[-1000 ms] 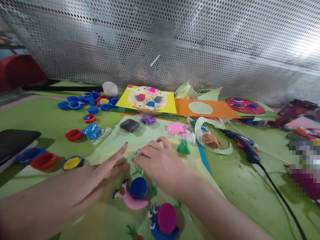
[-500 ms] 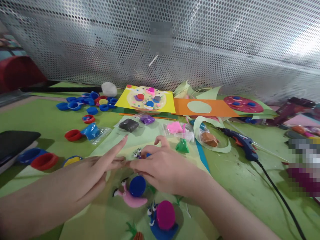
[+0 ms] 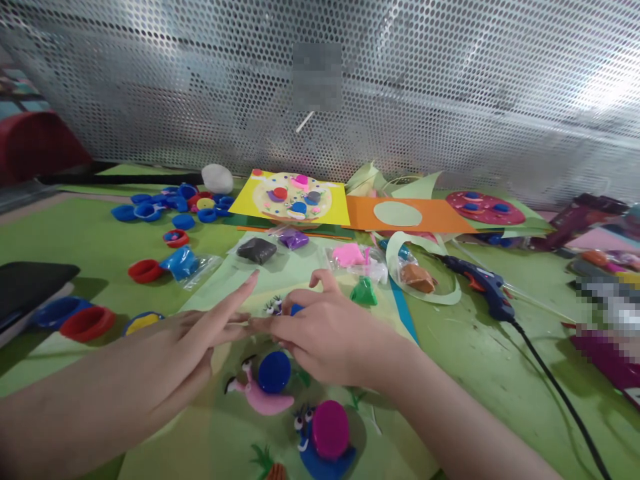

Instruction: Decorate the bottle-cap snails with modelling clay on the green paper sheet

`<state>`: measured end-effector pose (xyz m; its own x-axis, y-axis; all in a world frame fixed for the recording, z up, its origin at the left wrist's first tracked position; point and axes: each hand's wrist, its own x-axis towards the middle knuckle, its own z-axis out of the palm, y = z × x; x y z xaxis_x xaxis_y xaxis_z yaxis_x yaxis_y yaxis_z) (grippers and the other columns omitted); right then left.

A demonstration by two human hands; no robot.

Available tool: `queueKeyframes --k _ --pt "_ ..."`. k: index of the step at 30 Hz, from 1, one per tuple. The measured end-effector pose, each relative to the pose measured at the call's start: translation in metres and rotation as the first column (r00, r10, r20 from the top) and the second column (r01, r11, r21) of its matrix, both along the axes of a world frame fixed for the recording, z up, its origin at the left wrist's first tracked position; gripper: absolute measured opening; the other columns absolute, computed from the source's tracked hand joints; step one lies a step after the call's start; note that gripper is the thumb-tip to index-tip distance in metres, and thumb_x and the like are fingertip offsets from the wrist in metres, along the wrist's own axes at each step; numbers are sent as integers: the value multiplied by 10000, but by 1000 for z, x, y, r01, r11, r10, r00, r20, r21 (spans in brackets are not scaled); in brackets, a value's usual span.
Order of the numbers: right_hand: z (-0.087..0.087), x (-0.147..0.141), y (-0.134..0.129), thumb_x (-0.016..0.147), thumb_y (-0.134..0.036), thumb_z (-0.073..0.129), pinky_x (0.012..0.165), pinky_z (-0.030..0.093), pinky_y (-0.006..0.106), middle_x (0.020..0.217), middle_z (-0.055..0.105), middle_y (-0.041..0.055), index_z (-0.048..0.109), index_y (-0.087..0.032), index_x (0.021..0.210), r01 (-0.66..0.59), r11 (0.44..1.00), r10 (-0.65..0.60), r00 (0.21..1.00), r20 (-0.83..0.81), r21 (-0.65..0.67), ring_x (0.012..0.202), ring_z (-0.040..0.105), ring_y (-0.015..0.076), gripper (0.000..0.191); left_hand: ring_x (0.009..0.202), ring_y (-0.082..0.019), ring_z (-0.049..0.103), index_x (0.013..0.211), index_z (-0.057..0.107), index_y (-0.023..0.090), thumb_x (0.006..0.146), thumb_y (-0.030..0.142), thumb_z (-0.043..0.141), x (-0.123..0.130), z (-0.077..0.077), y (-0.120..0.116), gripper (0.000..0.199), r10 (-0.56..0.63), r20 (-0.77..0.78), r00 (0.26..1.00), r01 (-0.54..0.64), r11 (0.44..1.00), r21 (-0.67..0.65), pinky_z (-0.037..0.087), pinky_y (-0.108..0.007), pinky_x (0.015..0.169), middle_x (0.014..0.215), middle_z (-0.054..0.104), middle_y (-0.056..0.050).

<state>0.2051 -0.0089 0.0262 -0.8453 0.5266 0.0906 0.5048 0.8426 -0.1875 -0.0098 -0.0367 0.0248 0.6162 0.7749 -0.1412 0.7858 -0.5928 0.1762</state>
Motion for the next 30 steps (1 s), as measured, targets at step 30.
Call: queueKeyframes --k 30 --pt "1 1 -3 863 -150 441 934 242 454 881 692 77 555 -183 1178 -35 997 30 997 66 74 962 570 216 337 895 -242 614 1327 -345 163 710 -38 289 -3 -17 9 907 -189 57 980 166 945 283 491 -370 752 1139 613 -119"
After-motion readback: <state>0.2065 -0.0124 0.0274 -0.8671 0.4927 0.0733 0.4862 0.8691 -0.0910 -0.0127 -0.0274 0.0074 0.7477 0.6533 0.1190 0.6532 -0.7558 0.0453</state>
